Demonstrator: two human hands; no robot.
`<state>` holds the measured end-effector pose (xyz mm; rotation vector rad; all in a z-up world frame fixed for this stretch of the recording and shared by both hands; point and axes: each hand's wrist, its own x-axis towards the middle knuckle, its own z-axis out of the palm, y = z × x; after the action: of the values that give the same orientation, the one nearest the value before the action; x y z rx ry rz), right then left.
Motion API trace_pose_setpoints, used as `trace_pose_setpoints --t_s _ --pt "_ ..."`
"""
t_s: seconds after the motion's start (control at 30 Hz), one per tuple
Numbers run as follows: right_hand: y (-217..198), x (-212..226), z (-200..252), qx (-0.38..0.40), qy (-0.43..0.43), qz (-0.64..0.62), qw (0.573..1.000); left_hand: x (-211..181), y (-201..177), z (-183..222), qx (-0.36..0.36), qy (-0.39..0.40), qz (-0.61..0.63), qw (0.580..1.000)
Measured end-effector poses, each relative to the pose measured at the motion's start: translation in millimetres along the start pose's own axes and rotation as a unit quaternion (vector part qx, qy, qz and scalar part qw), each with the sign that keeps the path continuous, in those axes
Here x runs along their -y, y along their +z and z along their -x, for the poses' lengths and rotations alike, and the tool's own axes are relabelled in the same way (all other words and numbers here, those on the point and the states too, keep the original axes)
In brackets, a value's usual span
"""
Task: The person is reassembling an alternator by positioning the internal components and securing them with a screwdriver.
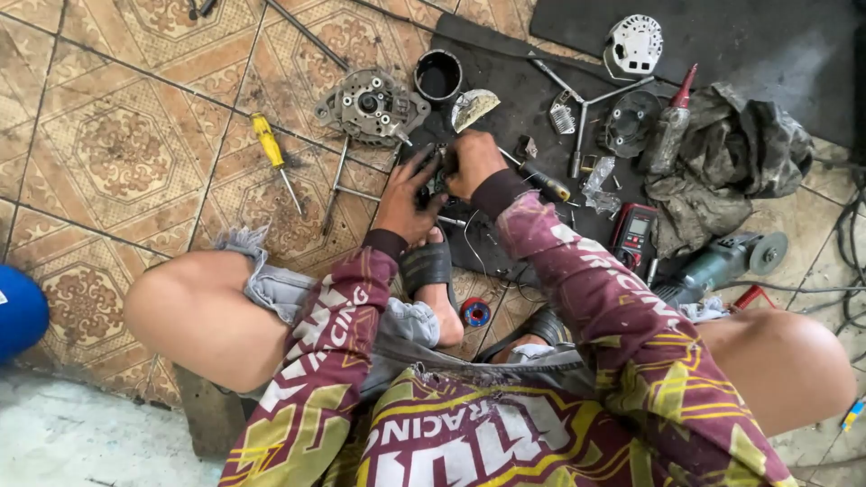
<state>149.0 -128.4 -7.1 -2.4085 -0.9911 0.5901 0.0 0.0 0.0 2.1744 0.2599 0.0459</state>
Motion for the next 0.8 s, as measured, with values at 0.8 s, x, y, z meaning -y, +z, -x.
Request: trace_pose_setpoints --t_s 0.8 --pt "75.9 -164.4 237.8 0.046 0.447 -0.044 0.892 -40.6 19.6 -11.5 -0.018 -0.017 -0.144 0.989"
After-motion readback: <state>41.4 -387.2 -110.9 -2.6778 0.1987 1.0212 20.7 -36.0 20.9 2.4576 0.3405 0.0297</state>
